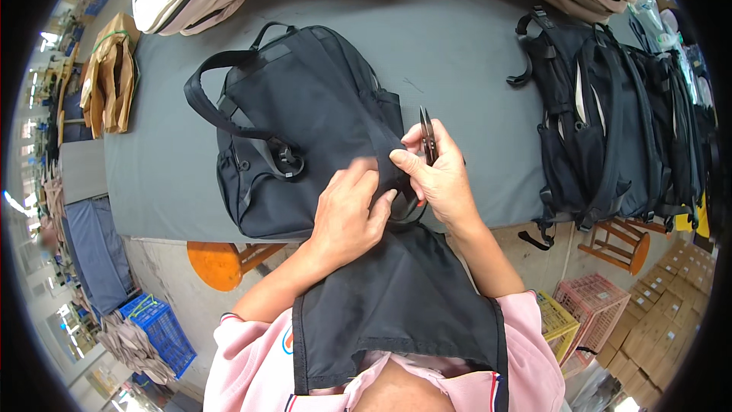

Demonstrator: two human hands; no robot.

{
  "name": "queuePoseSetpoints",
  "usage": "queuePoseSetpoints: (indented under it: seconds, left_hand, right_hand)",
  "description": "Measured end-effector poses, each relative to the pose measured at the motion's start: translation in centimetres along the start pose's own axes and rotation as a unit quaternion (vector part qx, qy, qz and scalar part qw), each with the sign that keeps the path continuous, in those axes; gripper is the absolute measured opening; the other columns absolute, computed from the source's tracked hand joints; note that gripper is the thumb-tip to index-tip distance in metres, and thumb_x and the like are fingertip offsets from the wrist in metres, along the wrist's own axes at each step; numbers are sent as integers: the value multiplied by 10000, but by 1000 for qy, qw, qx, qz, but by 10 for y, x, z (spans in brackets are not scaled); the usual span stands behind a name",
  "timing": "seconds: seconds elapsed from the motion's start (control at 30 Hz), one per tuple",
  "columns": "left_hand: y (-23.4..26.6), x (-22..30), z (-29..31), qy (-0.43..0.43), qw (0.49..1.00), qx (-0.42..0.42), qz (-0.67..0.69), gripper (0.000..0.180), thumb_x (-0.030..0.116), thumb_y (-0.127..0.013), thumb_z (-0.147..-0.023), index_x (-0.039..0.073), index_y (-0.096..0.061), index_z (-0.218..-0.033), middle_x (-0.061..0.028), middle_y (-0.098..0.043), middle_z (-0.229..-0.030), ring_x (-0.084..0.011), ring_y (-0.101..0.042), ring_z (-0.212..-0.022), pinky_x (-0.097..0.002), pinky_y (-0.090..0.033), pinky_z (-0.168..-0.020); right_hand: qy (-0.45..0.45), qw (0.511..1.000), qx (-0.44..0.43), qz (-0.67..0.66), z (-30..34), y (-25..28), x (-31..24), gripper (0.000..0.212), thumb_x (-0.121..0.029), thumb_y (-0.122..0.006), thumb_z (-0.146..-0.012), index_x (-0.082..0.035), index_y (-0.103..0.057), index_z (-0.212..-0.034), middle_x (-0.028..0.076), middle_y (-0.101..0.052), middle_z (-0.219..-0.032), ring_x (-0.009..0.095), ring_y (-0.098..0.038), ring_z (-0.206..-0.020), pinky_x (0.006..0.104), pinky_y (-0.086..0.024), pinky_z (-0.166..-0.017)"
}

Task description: Trimming excess threads and inspecting buckles on black backpacks using thread clippers.

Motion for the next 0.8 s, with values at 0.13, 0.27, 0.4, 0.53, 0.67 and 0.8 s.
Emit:
queuePoseSetpoints:
  seconds: [0.13,0.27,0.4,0.53,0.67,0.8]
  left_hand:
    - [31,28,-3,-186,963,189,-45,261,113,-767,-666,-3,-589,-817,-265,-455,-1248,-423,-445,-1178,-477,-375,-957]
    - [31,30,-20,-282,954,101,-32,240,166,-754,-659,17,-584,-738,-143,-581,-1161,-313,-532,-1128,-526,-322,-1025]
    - [22,-1,-30,-135,982,26,128,277,253,-707,-778,14,-577,-827,-93,-581,-983,-256,-536,-949,-412,-278,-990]
    - [16,-20,-29,-58,974,-30,217,420,355,-728,-760,23,-569,-964,-79,-539,-1032,-245,-486,-1030,-366,-238,-991]
    - [20,-19,-33,-77,980,-27,181,513,416,-750,-721,20,-589,-1004,-75,-548,-1025,-226,-499,-1008,-337,-320,-942]
    - [20,-16,-35,-87,982,-39,165,510,414,-763,-706,24,-594,-987,-74,-547,-1025,-228,-491,-997,-346,-312,-937]
  right_hand:
    - [50,999,14,2,1,-6,-18,172,-89,-685,-842,-48,-559,-952,-56,-492,-769,-15,-404,-593,149,-320,-490]
    - [-109,983,-51,-137,-5,-16,4,143,-185,-567,-937,-52,-598,-978,-50,-517,-764,6,-421,-584,171,-329,-479]
    - [23,999,32,-24,-12,5,8,157,-177,-539,-950,-38,-601,-988,-43,-521,-755,23,-412,-565,203,-349,-494]
    - [139,959,53,242,12,20,-25,177,-77,-641,-847,-22,-589,-1007,2,-518,-734,46,-454,-614,213,-368,-517]
    - [229,916,1,329,23,8,-53,270,-39,-690,-767,-31,-587,-1016,36,-541,-758,104,-523,-618,242,-417,-530]
    - [271,861,-64,425,21,1,-64,331,-29,-716,-697,-62,-602,-1007,69,-568,-811,201,-573,-627,299,-467,-547]
Point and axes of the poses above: each hand's wrist, its own z-axis away from the middle knuckle, its own y-axis out of the back of the hand, x = y × z, the point moved 7 cm from there along -z, towards the middle knuckle
